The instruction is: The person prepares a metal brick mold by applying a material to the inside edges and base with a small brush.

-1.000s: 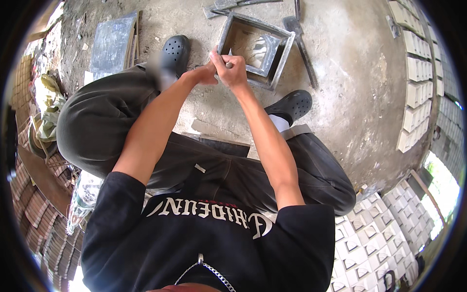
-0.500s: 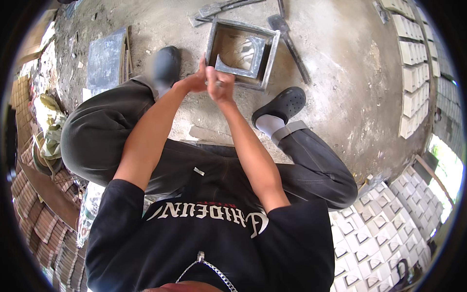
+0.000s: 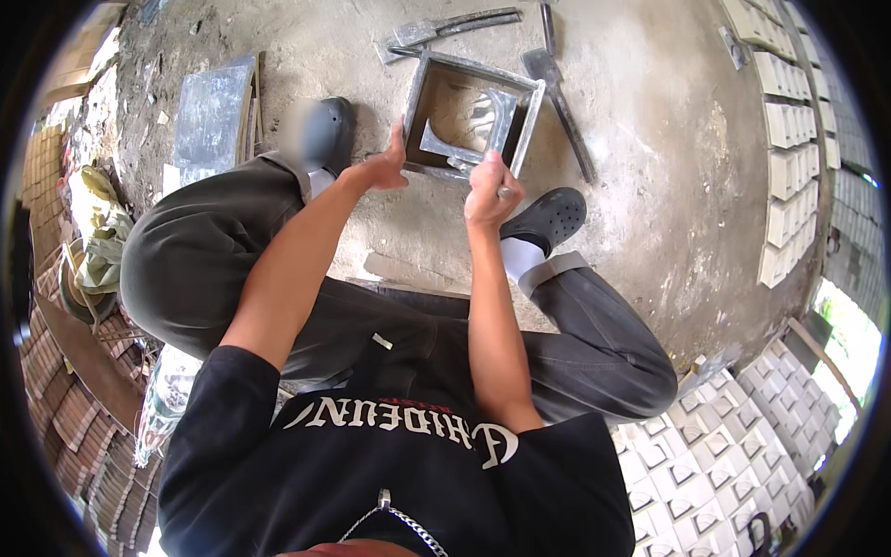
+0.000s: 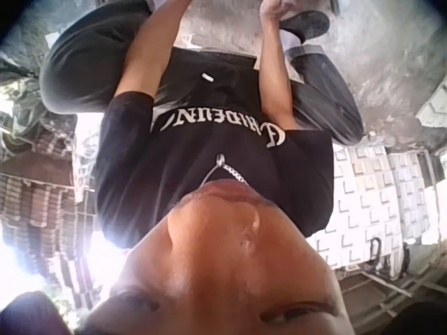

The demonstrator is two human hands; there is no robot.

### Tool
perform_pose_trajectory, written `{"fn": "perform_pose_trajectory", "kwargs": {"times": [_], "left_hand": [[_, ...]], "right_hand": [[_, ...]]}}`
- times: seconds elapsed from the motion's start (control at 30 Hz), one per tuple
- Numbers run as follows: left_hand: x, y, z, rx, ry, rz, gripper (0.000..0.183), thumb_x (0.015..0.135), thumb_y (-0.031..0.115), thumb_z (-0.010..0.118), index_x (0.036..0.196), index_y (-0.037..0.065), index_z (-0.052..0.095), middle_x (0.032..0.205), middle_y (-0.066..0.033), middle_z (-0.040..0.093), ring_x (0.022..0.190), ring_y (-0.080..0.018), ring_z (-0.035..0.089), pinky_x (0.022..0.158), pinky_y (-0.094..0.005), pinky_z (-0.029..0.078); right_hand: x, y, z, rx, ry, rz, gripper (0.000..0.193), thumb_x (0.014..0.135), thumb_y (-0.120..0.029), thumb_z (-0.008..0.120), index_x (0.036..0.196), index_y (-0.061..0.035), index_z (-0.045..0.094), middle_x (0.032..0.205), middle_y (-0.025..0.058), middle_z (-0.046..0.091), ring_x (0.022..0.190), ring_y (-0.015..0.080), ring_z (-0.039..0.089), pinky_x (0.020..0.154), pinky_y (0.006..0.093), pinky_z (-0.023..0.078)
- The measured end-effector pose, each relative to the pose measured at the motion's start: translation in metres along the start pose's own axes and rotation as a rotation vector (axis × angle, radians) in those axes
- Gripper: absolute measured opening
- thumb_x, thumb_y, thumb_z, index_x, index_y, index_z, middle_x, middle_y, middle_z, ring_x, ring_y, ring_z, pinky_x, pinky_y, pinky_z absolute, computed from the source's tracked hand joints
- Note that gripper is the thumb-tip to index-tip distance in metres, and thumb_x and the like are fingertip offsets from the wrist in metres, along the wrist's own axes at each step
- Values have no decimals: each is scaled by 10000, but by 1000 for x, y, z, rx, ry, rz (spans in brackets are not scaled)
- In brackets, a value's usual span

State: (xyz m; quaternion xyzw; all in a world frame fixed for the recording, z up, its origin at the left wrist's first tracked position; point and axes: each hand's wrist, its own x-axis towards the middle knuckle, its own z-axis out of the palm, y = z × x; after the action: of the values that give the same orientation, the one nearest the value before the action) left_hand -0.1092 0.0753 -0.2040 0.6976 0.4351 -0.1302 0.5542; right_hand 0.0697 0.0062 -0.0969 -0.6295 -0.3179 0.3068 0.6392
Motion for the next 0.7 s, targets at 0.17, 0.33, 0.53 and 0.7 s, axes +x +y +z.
{"fn": "perform_pose_trajectory", "kwargs": {"times": [0.17, 0.33, 0.53, 0.7], "left_hand": [[-1, -12, 1, -10, 93, 47, 1295, 764, 101, 703, 1317, 5, -465, 1352, -437, 392, 1210, -400, 545, 1077, -387, 364], [-3, -2, 5, -40, -51, -37, 1242, 793, 225, 709, 1366, -79, -350, 1461, -399, 302, 1419, -338, 328, 1207, -455, -60], [-3, -10, -3, -71, 20, -20, 1235, 814, 319, 709, 1393, -101, -299, 1497, -379, 256, 1454, -339, 249, 1215, -428, 57], [4, -42, 23, -39, 474, 238, 1296, 803, 424, 775, 1447, -46, -246, 1414, -407, 352, 1339, -448, 409, 1143, -364, 276]], "right_hand": [[11, -2, -11, -72, -95, 141, 503, 971, -240, 565, 521, -37, 467, 507, -19, 447, 481, 65, 389, 466, 273, 272], [0, 24, -40, -183, -25, -55, 485, 962, -239, 562, 530, -32, 487, 494, -16, 436, 484, 77, 407, 471, 287, 293], [6, -8, -34, 30, 6, 36, 471, 973, -228, 543, 553, -20, 493, 508, -4, 449, 478, 84, 398, 468, 295, 290], [9, 20, -25, -187, -70, 67, 488, 978, -237, 532, 541, -33, 459, 529, 15, 474, 487, 107, 430, 485, 296, 323]]}}
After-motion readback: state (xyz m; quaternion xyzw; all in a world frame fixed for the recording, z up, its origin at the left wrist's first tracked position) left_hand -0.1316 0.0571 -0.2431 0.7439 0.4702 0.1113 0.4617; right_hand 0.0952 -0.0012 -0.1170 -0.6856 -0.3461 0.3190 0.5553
